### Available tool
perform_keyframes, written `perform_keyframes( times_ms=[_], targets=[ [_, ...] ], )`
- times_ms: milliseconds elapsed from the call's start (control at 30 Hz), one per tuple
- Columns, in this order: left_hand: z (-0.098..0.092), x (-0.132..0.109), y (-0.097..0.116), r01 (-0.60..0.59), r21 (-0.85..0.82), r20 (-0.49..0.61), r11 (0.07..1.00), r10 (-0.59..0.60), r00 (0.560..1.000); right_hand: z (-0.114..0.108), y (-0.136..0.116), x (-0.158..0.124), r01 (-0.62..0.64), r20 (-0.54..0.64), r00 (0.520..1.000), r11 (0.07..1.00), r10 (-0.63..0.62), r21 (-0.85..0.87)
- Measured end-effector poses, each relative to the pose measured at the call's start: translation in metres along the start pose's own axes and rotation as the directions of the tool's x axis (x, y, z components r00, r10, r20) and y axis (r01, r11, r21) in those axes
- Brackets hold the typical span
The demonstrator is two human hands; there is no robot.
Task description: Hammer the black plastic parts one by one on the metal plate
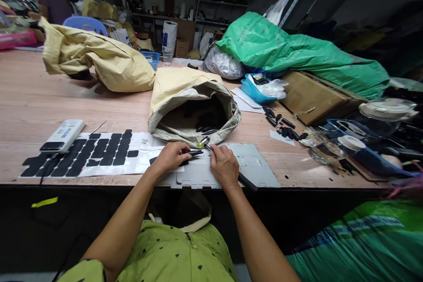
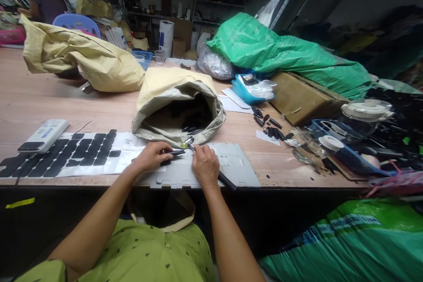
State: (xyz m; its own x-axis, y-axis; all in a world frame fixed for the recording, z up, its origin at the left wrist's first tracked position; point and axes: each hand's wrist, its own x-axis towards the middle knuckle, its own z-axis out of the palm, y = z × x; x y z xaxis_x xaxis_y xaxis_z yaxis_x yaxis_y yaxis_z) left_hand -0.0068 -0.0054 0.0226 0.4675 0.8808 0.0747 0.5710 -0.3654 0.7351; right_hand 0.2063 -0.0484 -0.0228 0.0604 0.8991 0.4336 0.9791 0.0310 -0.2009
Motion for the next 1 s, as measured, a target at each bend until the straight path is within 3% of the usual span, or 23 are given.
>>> perform_keyframes(
  times_ms=[133, 367, 567, 700, 833, 1000],
  targets=[
    [0.014, -0.008, -0.015, -0.018, 0.064, -0.052, 0.998, 0.022, 0.998, 0.001, 0.000, -0.001, 0.002, -0.006, 1.000, 1.000, -0.002, -0.003],
    [0.015, -0.006, -0.014, 0.024, 0.014, -0.089, 1.000, -0.022, 0.996, 0.000, 0.003, 0.001, -0.007, 0.009, 1.000, 0.998, 0.006, 0.061],
    [0.019, -0.004, -0.017, 0.086, -0.041, -0.093, 0.995, -0.090, 0.992, -0.020, -0.017, -0.011, -0.056, -0.078, 0.992, 0.908, 0.097, 0.415],
    [0.019, -0.001, -0.016, 0.129, -0.051, -0.091, 0.990, -0.133, 0.987, -0.034, -0.038, -0.023, -0.043, 0.022, 0.999, 0.803, 0.037, 0.595],
    [0.017, 0.000, -0.013, 0.117, -0.025, -0.074, 0.993, -0.119, 0.990, -0.037, -0.050, -0.028, 0.008, 0.030, 0.999, 0.796, -0.033, 0.606],
    [0.015, -0.001, -0.010, 0.125, -0.033, -0.076, 0.992, -0.127, 0.989, -0.033, -0.054, -0.028, 0.031, 0.072, 0.994, 0.862, -0.078, 0.506]
  ],
)
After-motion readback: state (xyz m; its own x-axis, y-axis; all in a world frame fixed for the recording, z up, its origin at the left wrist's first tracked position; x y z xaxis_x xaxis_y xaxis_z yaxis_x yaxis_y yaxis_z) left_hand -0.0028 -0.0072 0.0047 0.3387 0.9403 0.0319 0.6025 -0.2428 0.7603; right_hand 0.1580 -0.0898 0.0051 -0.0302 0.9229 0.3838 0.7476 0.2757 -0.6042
